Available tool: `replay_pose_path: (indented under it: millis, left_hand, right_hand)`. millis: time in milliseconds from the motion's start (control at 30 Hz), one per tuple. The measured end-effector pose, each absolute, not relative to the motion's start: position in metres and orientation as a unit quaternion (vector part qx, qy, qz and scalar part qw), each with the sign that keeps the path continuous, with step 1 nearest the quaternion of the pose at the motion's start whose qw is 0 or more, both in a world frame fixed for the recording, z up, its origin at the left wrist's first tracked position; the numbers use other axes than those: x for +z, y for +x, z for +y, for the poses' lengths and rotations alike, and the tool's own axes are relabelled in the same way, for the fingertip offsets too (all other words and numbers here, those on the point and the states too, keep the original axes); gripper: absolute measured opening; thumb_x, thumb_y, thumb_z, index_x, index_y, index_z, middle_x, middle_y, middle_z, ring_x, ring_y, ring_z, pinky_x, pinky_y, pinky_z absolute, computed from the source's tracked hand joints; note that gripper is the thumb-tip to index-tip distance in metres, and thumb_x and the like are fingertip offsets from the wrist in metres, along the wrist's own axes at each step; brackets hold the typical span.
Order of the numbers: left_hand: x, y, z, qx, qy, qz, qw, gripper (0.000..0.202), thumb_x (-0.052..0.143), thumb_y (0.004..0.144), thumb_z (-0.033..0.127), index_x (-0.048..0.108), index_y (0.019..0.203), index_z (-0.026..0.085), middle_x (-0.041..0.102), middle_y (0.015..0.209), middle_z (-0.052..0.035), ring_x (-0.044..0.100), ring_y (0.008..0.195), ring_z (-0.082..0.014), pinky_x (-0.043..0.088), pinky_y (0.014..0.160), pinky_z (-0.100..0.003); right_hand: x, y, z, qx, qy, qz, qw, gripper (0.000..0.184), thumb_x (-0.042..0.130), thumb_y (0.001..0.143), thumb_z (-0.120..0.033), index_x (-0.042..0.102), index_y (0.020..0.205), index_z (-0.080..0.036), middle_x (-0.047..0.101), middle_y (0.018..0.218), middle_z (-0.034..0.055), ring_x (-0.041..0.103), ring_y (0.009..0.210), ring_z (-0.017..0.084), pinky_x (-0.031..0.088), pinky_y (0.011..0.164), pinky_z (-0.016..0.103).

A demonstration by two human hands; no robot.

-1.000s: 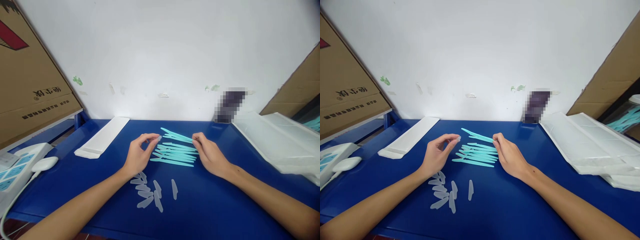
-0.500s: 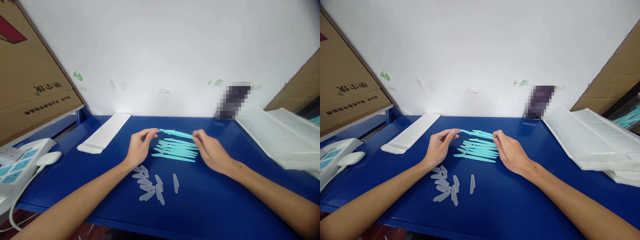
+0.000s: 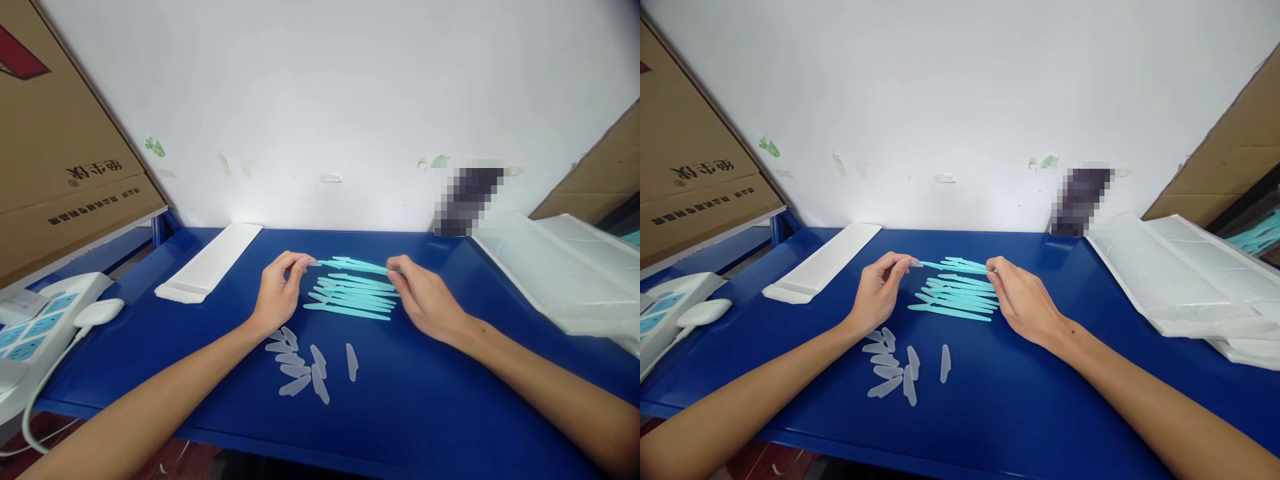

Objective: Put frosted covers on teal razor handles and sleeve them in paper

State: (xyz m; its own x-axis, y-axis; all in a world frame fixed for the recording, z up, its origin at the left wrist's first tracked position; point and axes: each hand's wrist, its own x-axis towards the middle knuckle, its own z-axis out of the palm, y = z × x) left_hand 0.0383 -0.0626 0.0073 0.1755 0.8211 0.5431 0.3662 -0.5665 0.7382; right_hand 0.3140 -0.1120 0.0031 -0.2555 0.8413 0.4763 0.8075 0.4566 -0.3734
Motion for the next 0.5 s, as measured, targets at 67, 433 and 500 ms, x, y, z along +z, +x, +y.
replay_pose_path:
  millis: [67, 433, 500]
  left_hand:
    - [0.008, 0.038, -0.063, 0.500, 0.732, 0.407, 0.219, 0.032, 0.052, 0.102, 0.039, 0.076, 0.095, 0.019, 0.071, 0.089, -0.0044, 0.062, 0.079, -0.0179, 0.050, 0.078, -0.030]
    - [0.019, 0.039, -0.078, 0.464, 0.794, 0.319, 0.229, 0.023, 0.059, 0.101, 0.036, 0.077, 0.102, 0.023, 0.073, 0.086, -0.0040, 0.065, 0.077, -0.0175, 0.052, 0.071, -0.031]
    - [0.030, 0.032, -0.083, 0.483, 0.798, 0.313, 0.180, 0.018, 0.068, 0.095, 0.038, 0.077, 0.102, 0.024, 0.073, 0.085, -0.0034, 0.065, 0.079, -0.0185, 0.053, 0.076, -0.033]
  right_hand:
    - [0.003, 0.314, -0.112, 0.029, -0.520, -0.791, 0.320, 0.015, 0.033, 0.105, -0.032, 0.043, 0.096, -0.024, 0.055, 0.075, -0.0001, 0.050, 0.060, 0.016, 0.039, 0.060, 0.031]
    - [0.006, 0.308, -0.119, 0.030, -0.479, -0.816, 0.322, 0.014, 0.033, 0.106, -0.031, 0.043, 0.098, -0.025, 0.055, 0.074, -0.0009, 0.047, 0.058, 0.015, 0.037, 0.060, 0.030]
    - [0.008, 0.310, -0.119, 0.021, -0.482, -0.813, 0.326, 0.014, 0.034, 0.105, -0.031, 0.043, 0.098, -0.025, 0.055, 0.073, -0.0011, 0.047, 0.058, 0.016, 0.037, 0.060, 0.031]
